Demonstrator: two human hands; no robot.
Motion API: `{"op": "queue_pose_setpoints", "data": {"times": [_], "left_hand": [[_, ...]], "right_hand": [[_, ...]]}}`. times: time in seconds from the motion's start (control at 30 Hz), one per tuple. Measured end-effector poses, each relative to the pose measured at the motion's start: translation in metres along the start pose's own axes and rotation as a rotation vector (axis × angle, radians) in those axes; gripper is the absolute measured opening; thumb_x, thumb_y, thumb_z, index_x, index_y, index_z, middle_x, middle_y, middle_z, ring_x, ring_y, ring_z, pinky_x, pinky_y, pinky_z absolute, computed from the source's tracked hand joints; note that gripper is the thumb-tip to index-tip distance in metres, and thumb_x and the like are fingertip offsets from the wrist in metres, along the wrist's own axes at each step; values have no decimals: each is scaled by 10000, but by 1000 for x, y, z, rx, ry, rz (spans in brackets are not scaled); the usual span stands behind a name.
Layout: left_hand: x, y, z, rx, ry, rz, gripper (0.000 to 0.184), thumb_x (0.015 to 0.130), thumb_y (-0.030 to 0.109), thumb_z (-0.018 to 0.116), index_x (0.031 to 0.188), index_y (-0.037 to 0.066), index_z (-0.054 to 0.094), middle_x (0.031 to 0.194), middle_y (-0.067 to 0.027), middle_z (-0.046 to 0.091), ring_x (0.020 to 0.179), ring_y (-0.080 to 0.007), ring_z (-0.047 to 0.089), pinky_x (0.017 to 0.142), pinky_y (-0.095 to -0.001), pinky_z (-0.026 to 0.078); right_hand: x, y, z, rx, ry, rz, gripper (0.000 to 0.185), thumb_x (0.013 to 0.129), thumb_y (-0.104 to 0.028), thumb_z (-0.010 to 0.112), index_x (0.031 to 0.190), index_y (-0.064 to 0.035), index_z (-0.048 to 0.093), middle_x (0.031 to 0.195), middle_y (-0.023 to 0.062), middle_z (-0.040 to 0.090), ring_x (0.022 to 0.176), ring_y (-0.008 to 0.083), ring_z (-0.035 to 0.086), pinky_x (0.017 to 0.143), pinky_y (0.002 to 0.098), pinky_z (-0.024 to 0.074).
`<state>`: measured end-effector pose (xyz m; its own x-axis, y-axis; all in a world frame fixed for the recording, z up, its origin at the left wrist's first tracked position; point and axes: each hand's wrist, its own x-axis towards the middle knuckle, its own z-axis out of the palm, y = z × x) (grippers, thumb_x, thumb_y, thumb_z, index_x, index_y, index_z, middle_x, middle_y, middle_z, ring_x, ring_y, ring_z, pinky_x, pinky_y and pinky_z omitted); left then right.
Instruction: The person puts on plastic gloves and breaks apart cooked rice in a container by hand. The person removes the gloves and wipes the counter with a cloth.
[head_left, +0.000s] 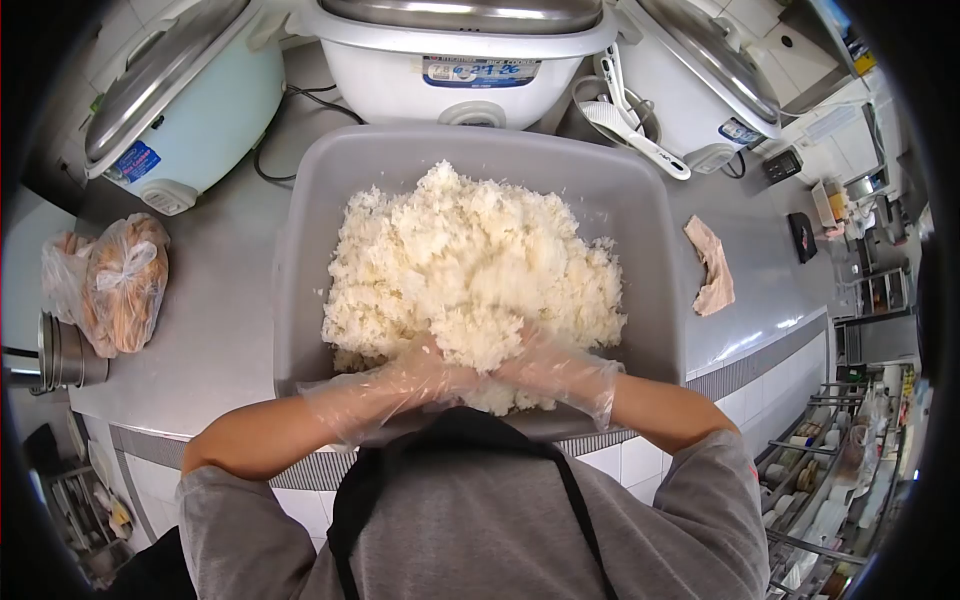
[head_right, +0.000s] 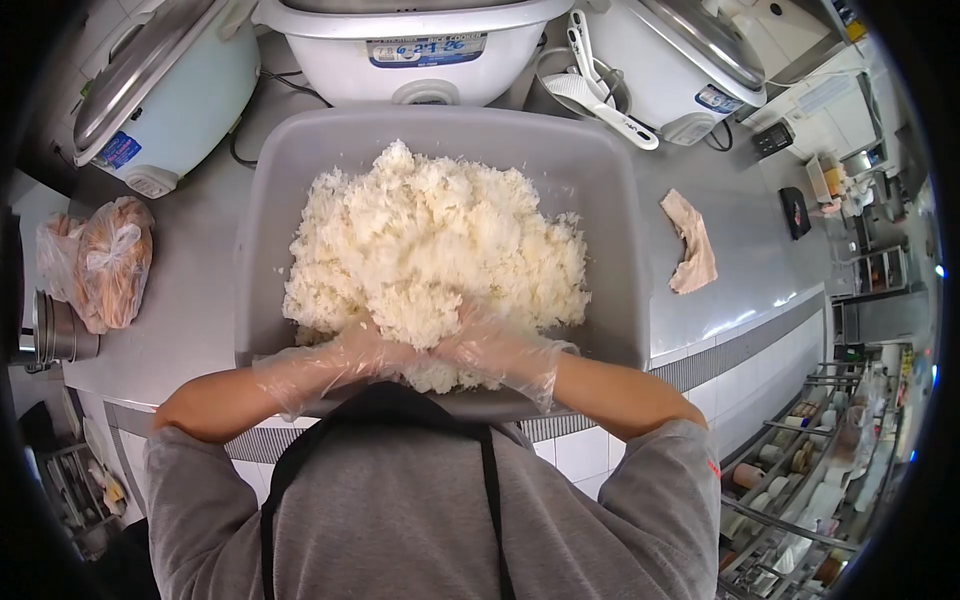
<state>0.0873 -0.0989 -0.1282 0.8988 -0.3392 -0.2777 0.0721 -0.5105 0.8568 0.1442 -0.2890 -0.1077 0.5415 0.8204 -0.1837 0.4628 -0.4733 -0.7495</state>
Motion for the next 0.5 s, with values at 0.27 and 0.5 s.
{"op": "queue_pose_setpoints", "data": {"times": [0.27,0.5], "left_hand": [[4,49,-53,-553,204,-70,469,798,168,708,1177,-36,522,1014,-150,631,927,-176,590,818,-263,466],[-5,60,-88,-267,38,-119,656,793,265,717,1297,-11,402,1200,-205,544,1037,-236,575,834,-309,491]], "right_hand": [[-2,-13,-29,1104,307,148,609,867,-252,614,1336,-4,316,1281,120,481,1168,197,465,1015,336,372],[-5,-43,-69,569,505,247,631,796,-140,703,1287,37,349,1182,145,561,1084,224,549,966,353,439]]}}
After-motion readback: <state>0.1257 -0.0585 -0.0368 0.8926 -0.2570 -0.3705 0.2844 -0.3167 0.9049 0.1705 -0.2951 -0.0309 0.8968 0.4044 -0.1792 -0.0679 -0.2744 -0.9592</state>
